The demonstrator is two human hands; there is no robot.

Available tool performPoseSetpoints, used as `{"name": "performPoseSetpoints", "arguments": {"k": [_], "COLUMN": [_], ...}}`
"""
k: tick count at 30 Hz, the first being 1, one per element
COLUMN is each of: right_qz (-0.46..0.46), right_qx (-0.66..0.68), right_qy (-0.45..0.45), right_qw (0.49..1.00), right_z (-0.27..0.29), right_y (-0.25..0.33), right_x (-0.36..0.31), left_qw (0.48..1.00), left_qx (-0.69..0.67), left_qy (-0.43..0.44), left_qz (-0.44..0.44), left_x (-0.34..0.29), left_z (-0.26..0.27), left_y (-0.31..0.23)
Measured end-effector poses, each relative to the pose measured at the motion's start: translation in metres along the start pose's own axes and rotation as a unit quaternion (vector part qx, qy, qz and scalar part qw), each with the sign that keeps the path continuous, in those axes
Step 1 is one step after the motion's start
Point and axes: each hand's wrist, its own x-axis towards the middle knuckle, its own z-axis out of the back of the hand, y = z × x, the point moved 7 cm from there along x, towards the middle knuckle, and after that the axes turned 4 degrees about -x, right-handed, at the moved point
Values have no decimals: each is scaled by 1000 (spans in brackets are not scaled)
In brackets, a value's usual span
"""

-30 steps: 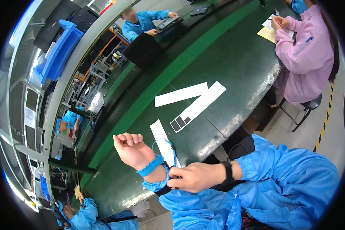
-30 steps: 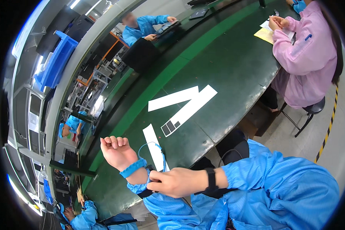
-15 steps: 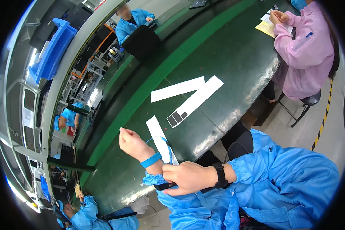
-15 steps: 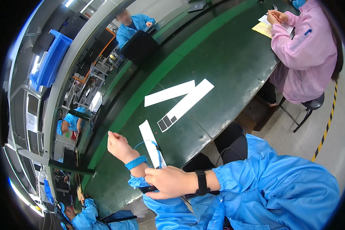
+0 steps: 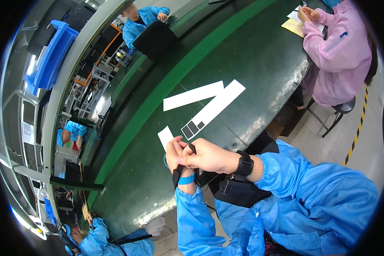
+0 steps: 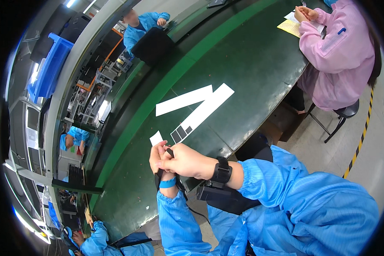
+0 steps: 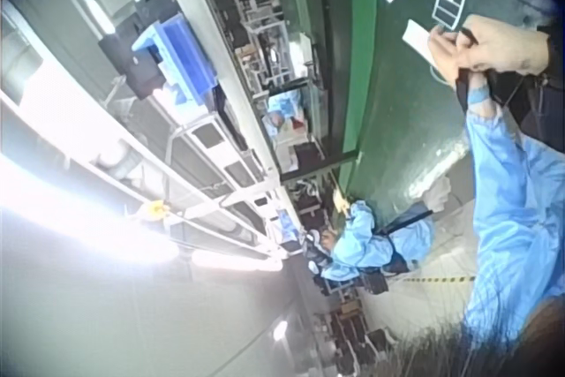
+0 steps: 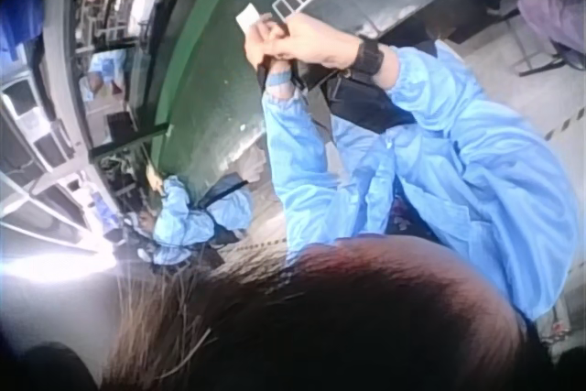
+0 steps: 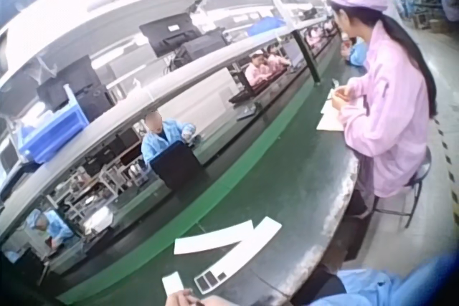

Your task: Inspecting and assembling internal components of a laptop or tablet device.

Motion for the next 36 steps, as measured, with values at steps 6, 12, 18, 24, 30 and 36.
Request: {"name": "performPoseSetpoints", "arguments": {"k": [6,12,18,24,30,36], "right_qz": [-21,52,193,281,351,333], "right_qx": [14,-196,-329,-462,-441,-322], "right_qy": [-31,41,-61,32,-3,22], "right_qw": [999,978,922,841,826,886], "right_z": [4,-15,-22,-55,-55,-58], "right_y": [2,18,37,17,10,26], "right_x": [5,-2,-10,-40,-44,-49], "left_qw": [970,958,906,942,724,794], "left_qx": [68,-256,-418,-248,-626,-588], "left_qy": [195,114,3,-218,-156,-148], "left_qz": [-128,69,65,-55,245,48], "left_x": [-31,-48,-35,-11,-8,6], "left_z": [-9,5,8,63,35,44], "left_y": [-13,-27,-19,1,33,-8]}}
